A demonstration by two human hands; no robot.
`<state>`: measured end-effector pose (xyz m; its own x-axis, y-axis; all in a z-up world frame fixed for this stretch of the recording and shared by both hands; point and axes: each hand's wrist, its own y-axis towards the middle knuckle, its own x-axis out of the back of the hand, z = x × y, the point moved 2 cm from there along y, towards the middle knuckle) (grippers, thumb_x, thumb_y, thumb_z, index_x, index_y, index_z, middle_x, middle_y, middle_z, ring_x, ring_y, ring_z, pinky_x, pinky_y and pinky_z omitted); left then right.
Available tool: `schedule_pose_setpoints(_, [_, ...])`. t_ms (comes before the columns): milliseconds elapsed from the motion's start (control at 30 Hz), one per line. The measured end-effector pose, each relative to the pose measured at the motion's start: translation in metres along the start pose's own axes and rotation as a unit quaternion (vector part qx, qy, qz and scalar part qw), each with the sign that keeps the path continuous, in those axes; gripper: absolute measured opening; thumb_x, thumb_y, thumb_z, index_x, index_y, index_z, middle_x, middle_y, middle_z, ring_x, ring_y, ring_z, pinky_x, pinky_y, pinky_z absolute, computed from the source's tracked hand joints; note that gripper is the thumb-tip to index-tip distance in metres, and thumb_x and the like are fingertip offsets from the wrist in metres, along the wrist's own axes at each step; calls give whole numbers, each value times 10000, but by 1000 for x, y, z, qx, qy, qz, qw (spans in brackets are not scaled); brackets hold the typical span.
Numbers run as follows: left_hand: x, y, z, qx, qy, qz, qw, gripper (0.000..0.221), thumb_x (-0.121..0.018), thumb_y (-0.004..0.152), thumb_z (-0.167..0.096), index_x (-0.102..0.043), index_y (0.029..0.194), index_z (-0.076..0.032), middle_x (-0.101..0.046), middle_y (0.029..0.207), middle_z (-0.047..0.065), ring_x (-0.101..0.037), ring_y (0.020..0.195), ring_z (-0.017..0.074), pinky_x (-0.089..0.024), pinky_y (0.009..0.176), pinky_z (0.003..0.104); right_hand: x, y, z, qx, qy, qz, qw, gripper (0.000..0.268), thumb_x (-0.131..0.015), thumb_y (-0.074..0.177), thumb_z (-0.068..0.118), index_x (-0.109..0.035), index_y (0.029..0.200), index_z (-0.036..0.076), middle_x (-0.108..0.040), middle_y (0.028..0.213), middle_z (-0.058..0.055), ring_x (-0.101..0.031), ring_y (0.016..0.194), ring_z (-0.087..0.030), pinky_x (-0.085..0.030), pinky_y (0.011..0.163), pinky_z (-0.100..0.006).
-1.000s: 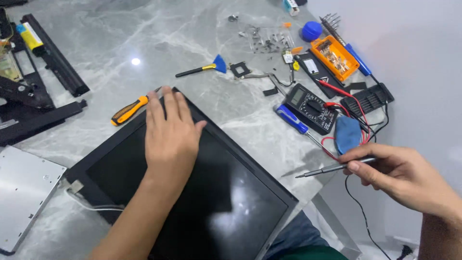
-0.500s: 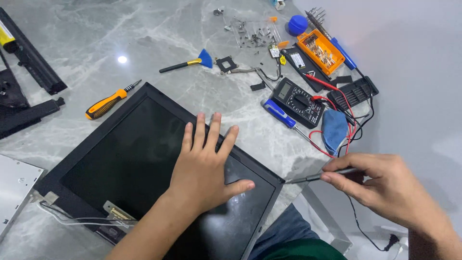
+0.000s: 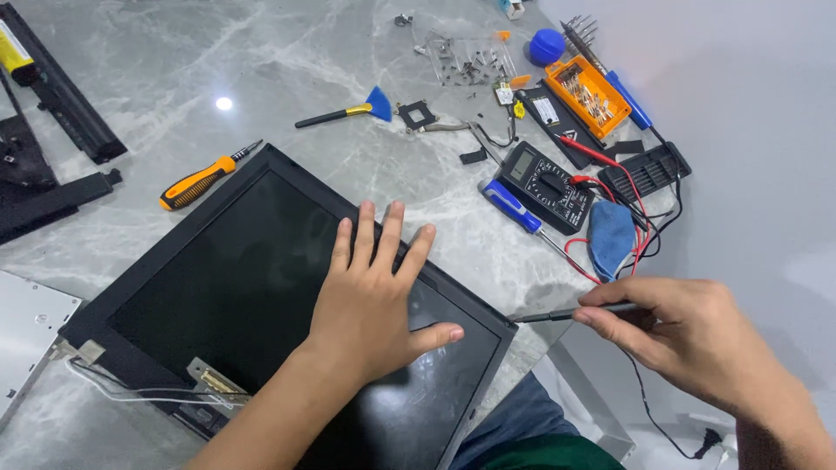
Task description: Disassembling a laptop screen bezel using a screwdriver and prying it open by hand.
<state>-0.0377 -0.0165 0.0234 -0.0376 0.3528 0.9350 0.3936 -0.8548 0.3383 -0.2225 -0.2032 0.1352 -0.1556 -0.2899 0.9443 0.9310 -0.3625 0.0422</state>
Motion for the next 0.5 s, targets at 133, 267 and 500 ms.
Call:
schedule_pose_setpoints(133, [-1,0,0,2,4,-1,1000,1151,-472,624,-968,-350,1449,-173,-317,1486,206,-249,1375,449,-200,1103,552,-1,3,2,-2,-26,33,999,157,-734,715,334,-762,829,228,-769,668,99,-668,451,-65,-537,455,-215])
schedule_pose_setpoints(267, [-2,0,0,2,-3,9,1000,1139,-471,632,-963,-351,1445,-173,-309,1485,212,-241,1370,459,-193,1097,559,-6,4,4,65,-126,45,989,175,-703,752,411,-701,823,251,-714,625,112,-615,447,-147,-493,439,-307])
schedule_pose_setpoints(500, [-4,0,1,2,7,19,1000,1147,-427,648,-979,-314,1460,-176,-280,1497,207,-208,1384,456,-174,1105,554,-5,16,22,22,-334,172,926,504,-527,885,636,-512,610,214,-538,420,-9,-538,432,-306,-435,440,-410])
